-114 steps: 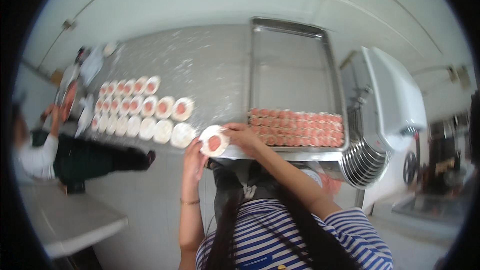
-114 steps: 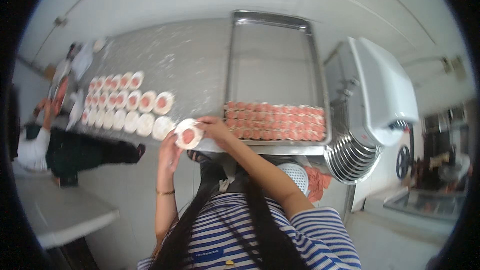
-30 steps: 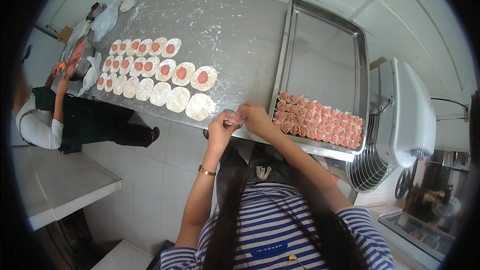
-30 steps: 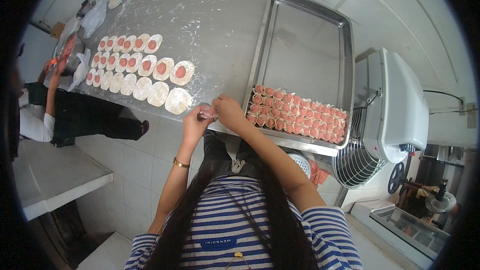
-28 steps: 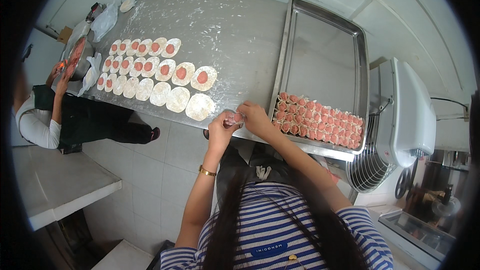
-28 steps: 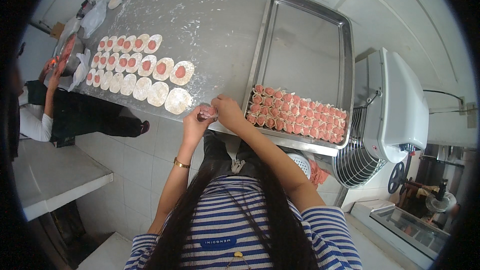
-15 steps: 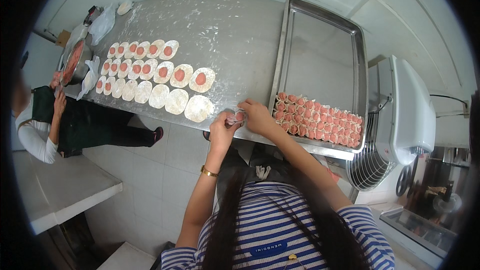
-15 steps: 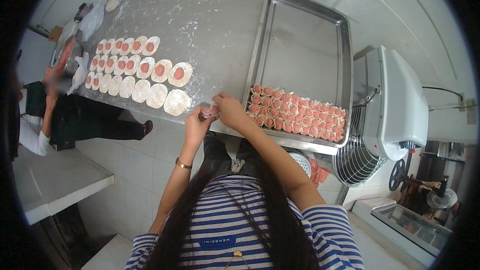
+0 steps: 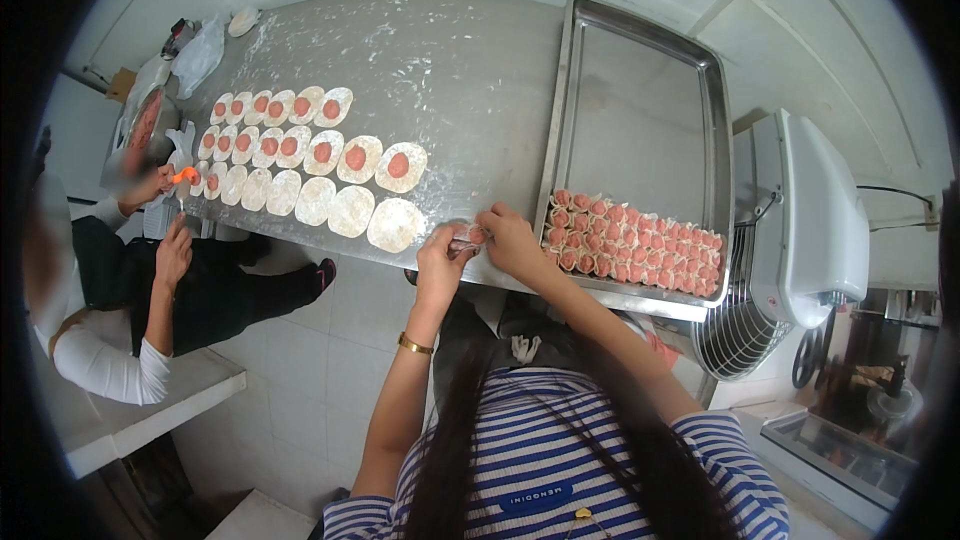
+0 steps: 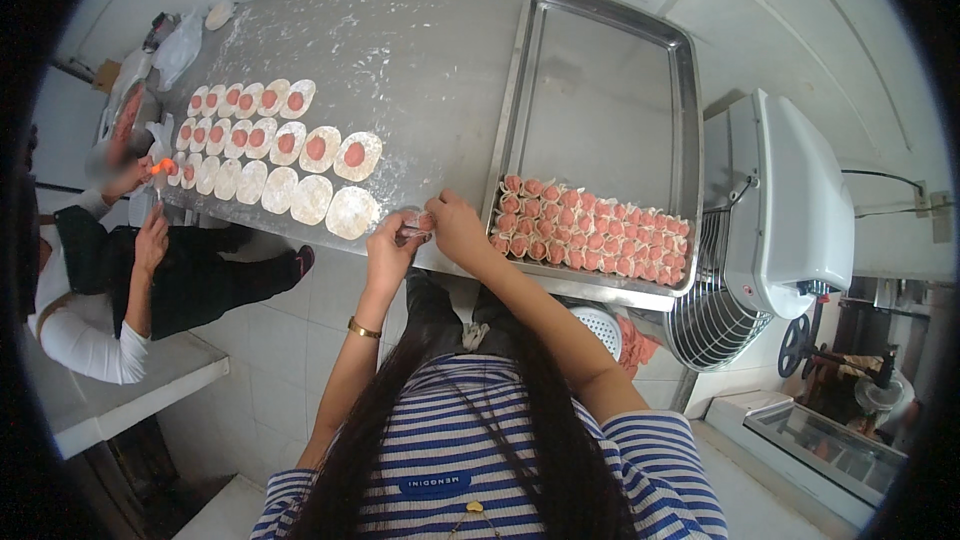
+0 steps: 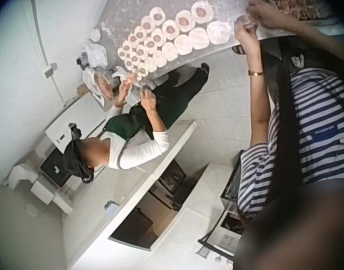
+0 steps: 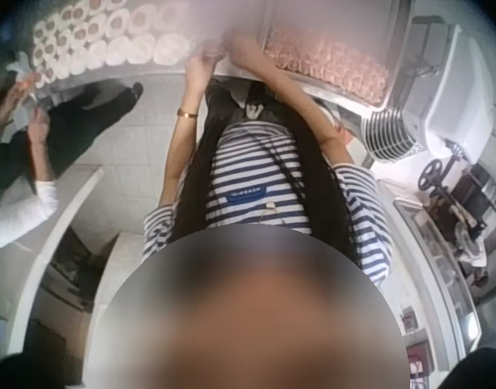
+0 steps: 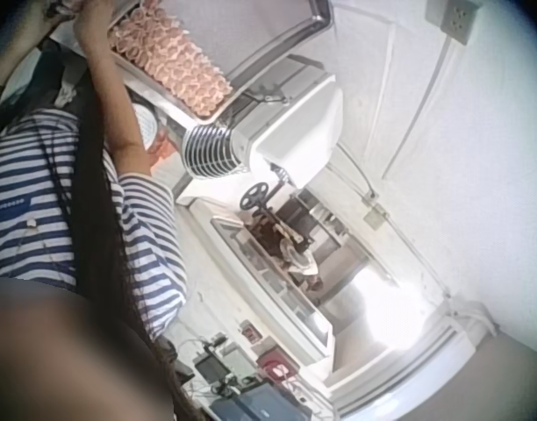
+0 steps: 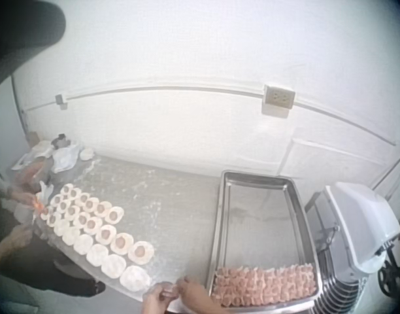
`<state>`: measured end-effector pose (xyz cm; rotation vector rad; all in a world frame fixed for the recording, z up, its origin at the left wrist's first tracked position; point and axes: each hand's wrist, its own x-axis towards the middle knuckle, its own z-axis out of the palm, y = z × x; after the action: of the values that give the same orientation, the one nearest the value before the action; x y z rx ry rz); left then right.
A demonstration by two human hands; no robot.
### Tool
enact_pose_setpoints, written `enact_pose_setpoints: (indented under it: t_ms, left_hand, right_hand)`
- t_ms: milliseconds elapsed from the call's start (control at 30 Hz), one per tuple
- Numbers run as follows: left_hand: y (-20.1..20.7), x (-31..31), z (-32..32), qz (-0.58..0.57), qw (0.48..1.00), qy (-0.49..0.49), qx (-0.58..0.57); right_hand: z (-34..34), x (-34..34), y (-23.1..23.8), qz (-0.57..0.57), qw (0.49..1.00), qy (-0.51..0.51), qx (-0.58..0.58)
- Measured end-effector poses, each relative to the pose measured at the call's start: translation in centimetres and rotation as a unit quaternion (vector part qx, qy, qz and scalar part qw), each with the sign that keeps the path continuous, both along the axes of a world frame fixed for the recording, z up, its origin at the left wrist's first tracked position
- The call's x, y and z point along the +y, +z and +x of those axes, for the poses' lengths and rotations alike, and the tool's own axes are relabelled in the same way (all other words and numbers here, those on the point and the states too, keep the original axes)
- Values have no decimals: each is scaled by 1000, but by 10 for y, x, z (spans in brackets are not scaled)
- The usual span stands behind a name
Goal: The person places small pink filling pieces onto round dough discs laid out on a stainless steel table, folds each disc into a dumpling, and places the finished dumplings onto a metal tray. Another person works alongside, also preparing dumplings.
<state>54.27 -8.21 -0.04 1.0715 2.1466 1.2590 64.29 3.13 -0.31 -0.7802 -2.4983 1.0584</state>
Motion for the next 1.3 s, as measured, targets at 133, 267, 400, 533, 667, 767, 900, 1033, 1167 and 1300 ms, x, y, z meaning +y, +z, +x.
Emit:
enact_pose_setpoints:
  t_ms: [133, 267, 400, 533, 667, 767, 900, 1033, 1167, 1300]
  left_hand:
    - [5, 5, -1, -6, 1000, -3, 18]
    - [2, 8, -4, -1, 1000, -2, 31]
    - [-9, 9, -6, 18, 999, 13, -26]
    - [-6, 12, -6, 22, 998, 16, -52]
    - [-14, 10, -10, 5, 999, 23, -24]
    - [-10, 9, -8, 16, 999, 22, -21]
    - [-3, 8, -15, 27, 1000, -10, 6]
    - [-7, -2, -67, -19, 991, 117, 56]
    - [-5, 0, -127, -100, 974, 146, 138]
    - [7, 17, -137, -192, 955, 154, 166]
  right_hand:
    - [-4, 6, -9, 3, 999, -1, 40]
    - [-5, 7, -6, 12, 999, -14, 44]
    - [-12, 10, -6, -24, 998, -10, 50]
    - [-15, 18, -7, -86, 995, 14, 49]
    - [-11, 18, 2, -45, 998, 30, 38]
    - [-12, 17, -5, -58, 997, 43, 37]
    - [-11, 15, -10, -18, 998, 52, 24]
    - [4, 32, 17, -60, 995, 17, 78]
    - [39, 91, 38, -117, 978, -109, 132]
    - [68, 138, 38, 4, 983, -182, 10]
